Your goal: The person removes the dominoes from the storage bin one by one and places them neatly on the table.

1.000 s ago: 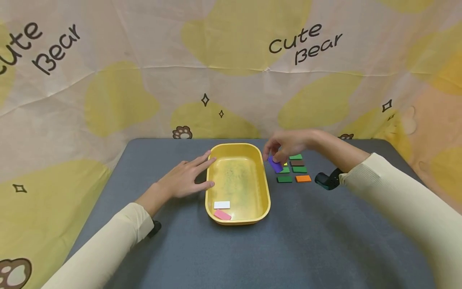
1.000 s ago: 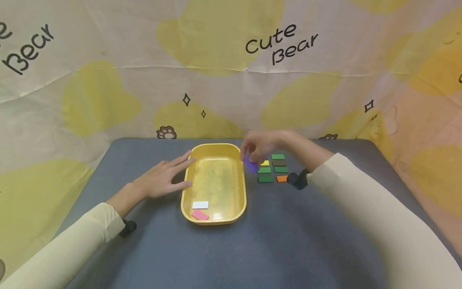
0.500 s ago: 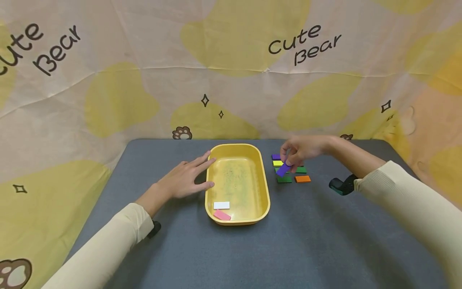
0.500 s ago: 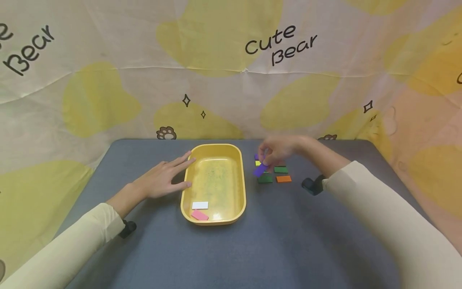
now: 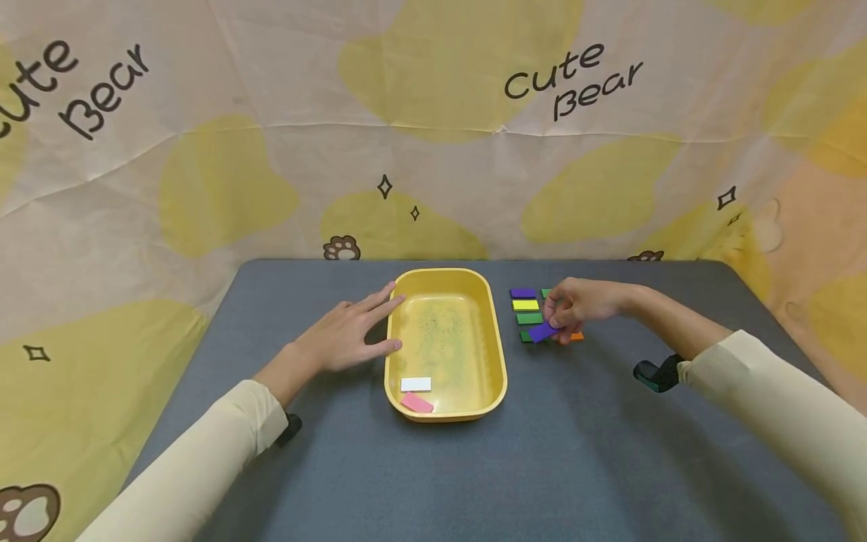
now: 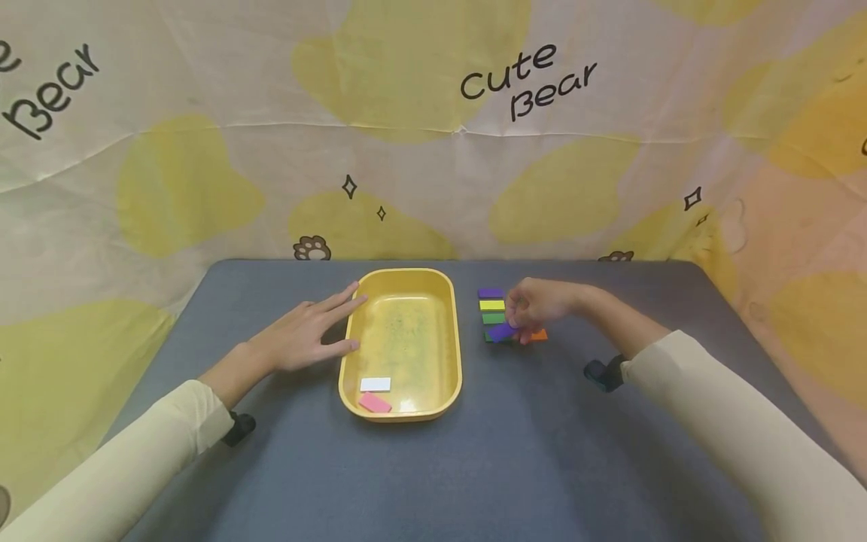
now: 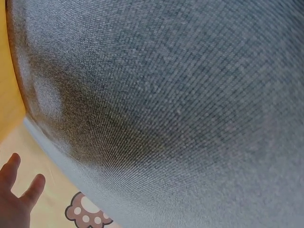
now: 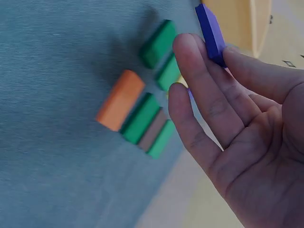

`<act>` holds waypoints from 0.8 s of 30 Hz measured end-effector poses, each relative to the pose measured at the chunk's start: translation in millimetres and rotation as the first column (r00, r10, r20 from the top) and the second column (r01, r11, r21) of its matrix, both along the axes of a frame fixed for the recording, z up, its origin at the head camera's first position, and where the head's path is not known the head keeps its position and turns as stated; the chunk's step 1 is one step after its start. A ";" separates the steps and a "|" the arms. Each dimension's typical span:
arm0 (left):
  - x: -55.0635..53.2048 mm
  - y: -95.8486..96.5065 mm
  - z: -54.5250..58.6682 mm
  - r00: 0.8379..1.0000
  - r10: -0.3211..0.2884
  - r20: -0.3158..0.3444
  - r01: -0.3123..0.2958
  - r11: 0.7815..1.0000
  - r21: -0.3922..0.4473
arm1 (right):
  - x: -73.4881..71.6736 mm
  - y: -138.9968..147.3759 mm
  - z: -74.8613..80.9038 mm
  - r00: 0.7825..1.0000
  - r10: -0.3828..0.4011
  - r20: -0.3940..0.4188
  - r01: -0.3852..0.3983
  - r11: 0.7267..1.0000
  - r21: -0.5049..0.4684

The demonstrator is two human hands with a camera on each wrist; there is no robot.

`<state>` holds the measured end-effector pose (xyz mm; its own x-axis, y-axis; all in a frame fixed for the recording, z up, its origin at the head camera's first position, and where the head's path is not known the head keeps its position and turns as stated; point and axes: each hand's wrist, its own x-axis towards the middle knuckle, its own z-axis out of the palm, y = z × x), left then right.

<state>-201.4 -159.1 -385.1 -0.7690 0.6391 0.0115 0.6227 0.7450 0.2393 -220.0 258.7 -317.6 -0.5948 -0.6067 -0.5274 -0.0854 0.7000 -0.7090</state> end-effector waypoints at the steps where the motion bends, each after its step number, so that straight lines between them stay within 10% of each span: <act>1: 0.0 0.1 0.1 1.000 0.001 0.002 -0.001 1.000 0.000 | 1.2 1.4 -3.4 1.000 -0.004 -0.002 0.004 1.000 0.000; 24: -0.2 0.9 0.0 1.000 0.012 0.008 -0.012 1.000 -0.014 | 12.7 6.0 -42.3 0.995 -0.093 0.037 0.094 0.995 -0.032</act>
